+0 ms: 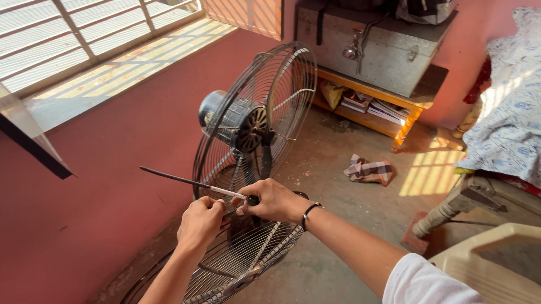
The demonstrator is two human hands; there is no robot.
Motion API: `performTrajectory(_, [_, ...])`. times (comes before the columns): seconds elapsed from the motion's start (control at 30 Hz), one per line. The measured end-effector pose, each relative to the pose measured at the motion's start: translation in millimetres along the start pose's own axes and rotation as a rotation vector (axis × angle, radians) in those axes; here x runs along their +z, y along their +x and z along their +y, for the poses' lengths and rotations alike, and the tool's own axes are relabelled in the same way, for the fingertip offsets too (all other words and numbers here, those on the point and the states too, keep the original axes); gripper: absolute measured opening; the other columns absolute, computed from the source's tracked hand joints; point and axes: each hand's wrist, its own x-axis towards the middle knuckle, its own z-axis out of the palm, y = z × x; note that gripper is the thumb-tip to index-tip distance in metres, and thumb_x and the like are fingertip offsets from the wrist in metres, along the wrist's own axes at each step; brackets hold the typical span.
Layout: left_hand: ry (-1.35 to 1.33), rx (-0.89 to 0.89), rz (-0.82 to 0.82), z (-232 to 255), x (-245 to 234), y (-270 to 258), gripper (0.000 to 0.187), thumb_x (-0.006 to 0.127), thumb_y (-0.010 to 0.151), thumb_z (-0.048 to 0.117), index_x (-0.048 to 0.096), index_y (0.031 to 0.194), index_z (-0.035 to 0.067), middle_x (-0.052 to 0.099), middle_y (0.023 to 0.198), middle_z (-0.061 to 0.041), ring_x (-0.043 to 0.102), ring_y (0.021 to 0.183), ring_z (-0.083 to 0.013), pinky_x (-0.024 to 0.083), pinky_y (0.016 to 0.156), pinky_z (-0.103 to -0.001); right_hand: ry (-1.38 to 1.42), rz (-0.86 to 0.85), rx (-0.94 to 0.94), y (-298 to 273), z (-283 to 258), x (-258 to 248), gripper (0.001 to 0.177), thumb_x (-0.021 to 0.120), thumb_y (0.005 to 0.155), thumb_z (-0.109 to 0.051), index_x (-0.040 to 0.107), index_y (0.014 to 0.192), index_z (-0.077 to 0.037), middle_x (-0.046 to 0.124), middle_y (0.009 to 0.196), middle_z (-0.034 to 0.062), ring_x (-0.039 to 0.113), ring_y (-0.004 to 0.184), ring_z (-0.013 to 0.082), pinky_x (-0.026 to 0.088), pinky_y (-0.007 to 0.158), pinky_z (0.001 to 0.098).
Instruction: The person uses a screwdriver to remove screws from the front and rear wire cages of a standing electric fan. They detach the front cage, then the rear cage, and place the removed screws on a nearby plastic chair.
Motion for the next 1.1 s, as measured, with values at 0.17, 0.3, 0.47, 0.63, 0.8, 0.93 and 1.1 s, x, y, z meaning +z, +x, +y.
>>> performTrajectory(0.17, [-0.2, 0.001, -0.152, 21.1, 17.1, -15.8, 0.033, 0.057, 0.093, 0.034, 0.077, 0.101, 0.009, 0.079, 0.084, -0.005, 0.078, 0.076, -0.0151, 0.059, 0.076, -0.035, 0.007, 0.032, -0.001, -26.9, 13.1, -15.8, 0.027, 0.077, 0.084, -0.032, 0.08, 0.103, -0.012, 0.079, 0.092, 0.0093, 0.076, 0.086, 0.0213, 0.057, 0.079, 0.0351])
performTrajectory(0.3, [-0.177, 0.063, -0.17, 38.5, 29.8, -24.0, 0.032, 0.06, 0.095, 0.031, 0.077, 0.098, 0.004, 0.075, 0.079, -0.007, 0.07, 0.071, -0.0147, 0.052, 0.068, -0.033, 0.03, 0.041, 0.049, -49.4, 17.6, -31.8, 0.028, 0.075, 0.083, -0.029, 0.079, 0.103, -0.011, 0.08, 0.095, 0.0098, 0.077, 0.091, 0.0215, 0.058, 0.082, 0.0356])
performTrajectory(0.47, [-0.28, 0.094, -0.25, 66.5, 54.0, -29.6, 0.032, 0.06, 0.097, 0.027, 0.075, 0.096, -0.001, 0.071, 0.077, -0.008, 0.065, 0.07, -0.0157, 0.049, 0.061, -0.031, -0.086, 0.175, 0.049, -83.2, 17.4, -53.1, 0.028, 0.075, 0.081, -0.026, 0.08, 0.105, -0.011, 0.075, 0.105, 0.0103, 0.072, 0.097, 0.0247, 0.056, 0.088, 0.0373])
performTrajectory(0.63, [-0.435, 0.166, -0.33, 101.5, 88.7, -38.2, 0.026, 0.058, 0.093, 0.018, 0.075, 0.098, -0.002, 0.07, 0.079, -0.008, 0.067, 0.069, -0.0138, 0.053, 0.061, -0.03, -0.268, 0.312, 0.136, -120.1, 19.9, -76.9, 0.026, 0.074, 0.079, -0.025, 0.08, 0.102, -0.014, 0.063, 0.097, 0.0131, 0.069, 0.088, 0.0282, 0.056, 0.083, 0.0402])
performTrajectory(0.8, [-0.363, 0.209, -0.331, 147.2, 129.1, -53.4, 0.027, 0.056, 0.093, 0.017, 0.076, 0.099, -0.001, 0.072, 0.079, -0.009, 0.069, 0.069, -0.0153, 0.052, 0.061, -0.031, -0.382, 0.442, 0.15, -154.6, 38.8, -101.1, 0.023, 0.072, 0.082, -0.024, 0.077, 0.1, -0.011, 0.066, 0.088, 0.0181, 0.068, 0.087, 0.0368, 0.055, 0.08, 0.0455])
performTrajectory(0.93, [-0.288, 0.237, -0.34, 182.5, 166.8, -68.3, 0.028, 0.057, 0.093, 0.018, 0.076, 0.096, -0.003, 0.073, 0.078, -0.01, 0.069, 0.069, -0.0173, 0.051, 0.062, -0.031, -0.407, 0.527, 0.212, -185.3, 65.3, -117.9, 0.018, 0.069, 0.081, -0.019, 0.074, 0.094, -0.008, 0.065, 0.089, 0.0209, 0.067, 0.086, 0.0397, 0.054, 0.078, 0.0478])
performTrajectory(1.1, [-0.371, 0.271, -0.401, 219.0, 222.8, -86.4, 0.025, 0.057, 0.092, 0.015, 0.074, 0.095, -0.003, 0.073, 0.08, -0.012, 0.069, 0.068, -0.0177, 0.054, 0.059, -0.032, -0.365, 0.567, 0.243, -231.1, 103.0, -146.8, 0.015, 0.069, 0.081, -0.015, 0.073, 0.091, -0.005, 0.066, 0.09, 0.0211, 0.068, 0.085, 0.0398, 0.055, 0.078, 0.0473])
